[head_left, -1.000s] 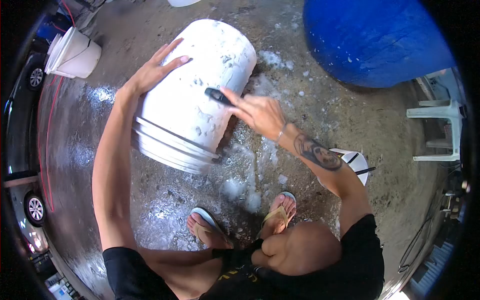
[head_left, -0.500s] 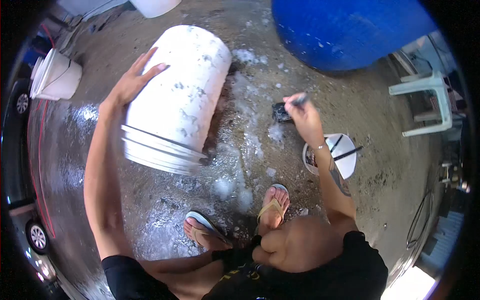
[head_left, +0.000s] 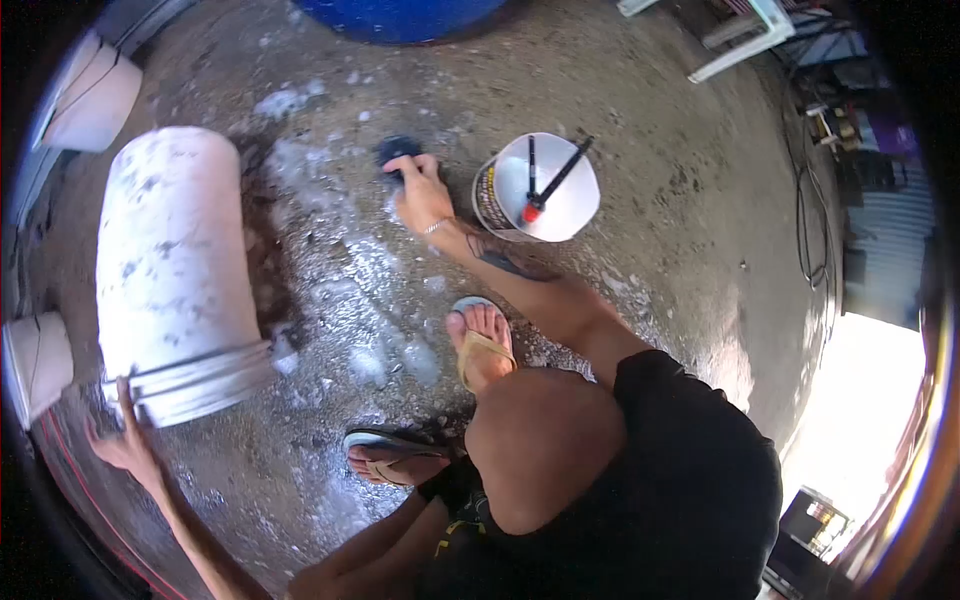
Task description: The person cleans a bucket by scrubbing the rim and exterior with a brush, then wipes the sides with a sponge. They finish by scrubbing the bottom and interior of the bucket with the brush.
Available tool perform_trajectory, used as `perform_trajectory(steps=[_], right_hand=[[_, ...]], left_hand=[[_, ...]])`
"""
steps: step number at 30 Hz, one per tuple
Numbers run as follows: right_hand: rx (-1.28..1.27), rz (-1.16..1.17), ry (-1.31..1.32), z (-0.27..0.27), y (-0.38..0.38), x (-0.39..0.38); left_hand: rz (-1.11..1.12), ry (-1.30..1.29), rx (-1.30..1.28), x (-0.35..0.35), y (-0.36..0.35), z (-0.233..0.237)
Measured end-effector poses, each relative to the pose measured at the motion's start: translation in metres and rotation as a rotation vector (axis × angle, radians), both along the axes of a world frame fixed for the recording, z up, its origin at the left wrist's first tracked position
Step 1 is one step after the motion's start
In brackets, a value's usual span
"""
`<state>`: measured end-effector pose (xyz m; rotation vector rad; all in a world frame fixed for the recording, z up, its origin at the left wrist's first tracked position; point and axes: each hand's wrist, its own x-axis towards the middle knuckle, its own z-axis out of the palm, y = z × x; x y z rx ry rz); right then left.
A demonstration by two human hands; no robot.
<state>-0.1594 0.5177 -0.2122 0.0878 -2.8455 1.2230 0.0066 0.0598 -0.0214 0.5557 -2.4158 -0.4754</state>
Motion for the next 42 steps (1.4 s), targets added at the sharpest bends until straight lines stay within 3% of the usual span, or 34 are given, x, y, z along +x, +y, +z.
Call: perform_trajectory(steps=[4,5,6,7,8,9,10,11,13,15,16,19,21,23,24,27,28,29,31,33,38,40,42], right_hand=[[-0.035,0.305,-0.055,0.136,0.044,0.034],[-0.001,0.348,-0.094,0.159,0.069,0.037],[0.148,0.421,0.187,0.171,0.089,0.031],[0.21,0.36,-0.187,0.203,0.12,0.038],[0.553,0.296,-0.379,0.219,0.138,0.034],[0.701,0.398,-0.49,0.206,0.165,0.024],[0.765,0.556,-0.356,0.176,0.197,0.022],[0.865,0.617,-0.614,0.171,0.185,0.006],[1.05,0.762,-0.508,0.126,0.164,-0.004],[1.08,0.744,-0.425,0.09,0.13,-0.007],[1.119,0.709,-0.376,0.043,0.142,-0.015],[1.189,0.641,-0.219,0.047,0.133,-0.011],[1.22,0.651,-0.248,0.042,0.144,-0.008],[1.182,0.651,-0.562,0.059,0.139,-0.009],[1.092,0.519,-0.535,0.059,0.141,-0.014],[1.089,0.576,-0.406,0.033,0.15,-0.006],[0.841,0.334,-0.528,0.029,0.148,-0.004],[0.843,0.343,-0.525,0.028,0.151,-0.003],[0.816,0.69,-0.521,0.039,0.158,-0.005],[0.775,0.717,-0.61,0.097,0.152,-0.015],[0.643,0.828,-0.307,0.258,0.124,-0.03],[0.431,0.854,-0.226,0.283,0.064,-0.028],[0.19,1.034,0.02,0.253,0.006,-0.034]], left_hand=[[0.093,0.05,1.239,0.015,0.031,0.008],[0.006,0.155,1.261,0.02,0.004,-0.015],[-0.022,0.11,1.069,0.021,-0.021,-0.029],[-0.044,0.079,0.87,0.024,-0.047,-0.04],[-0.167,0.117,0.935,0.031,-0.09,-0.056],[0.08,0.18,1.175,0.014,-0.04,-0.023],[0.036,0.215,1.2,0.015,-0.032,-0.014],[0.144,0.159,1.069,0.012,-0.028,-0.008],[0.097,0.065,1.095,0.02,-0.035,-0.007],[-0.095,0.118,1.114,0.019,-0.015,0.001],[-0.15,0.111,1.124,0.023,-0.007,0.007],[-0.018,0.004,1.016,0.039,0.003,0.007],[0.014,0.009,1.044,0.045,-0.007,-0.001],[0.147,-0.05,0.97,0.045,-0.006,0.002],[0.212,-0.026,0.93,0.041,0.0,0.004],[0.239,0.002,0.869,0.02,0.002,0.01],[0.215,0.002,0.845,0.016,0.0,0.012],[0.224,0.005,0.844,0.017,-0.002,0.013],[0.179,-0.023,0.776,0.013,-0.007,0.014],[0.204,0.031,0.717,0.009,-0.005,0.017],[0.166,-0.161,0.82,0.026,-0.024,0.042],[0.117,-0.215,0.809,0.025,-0.033,0.037],[0.176,-0.291,0.85,0.013,-0.03,0.049]])
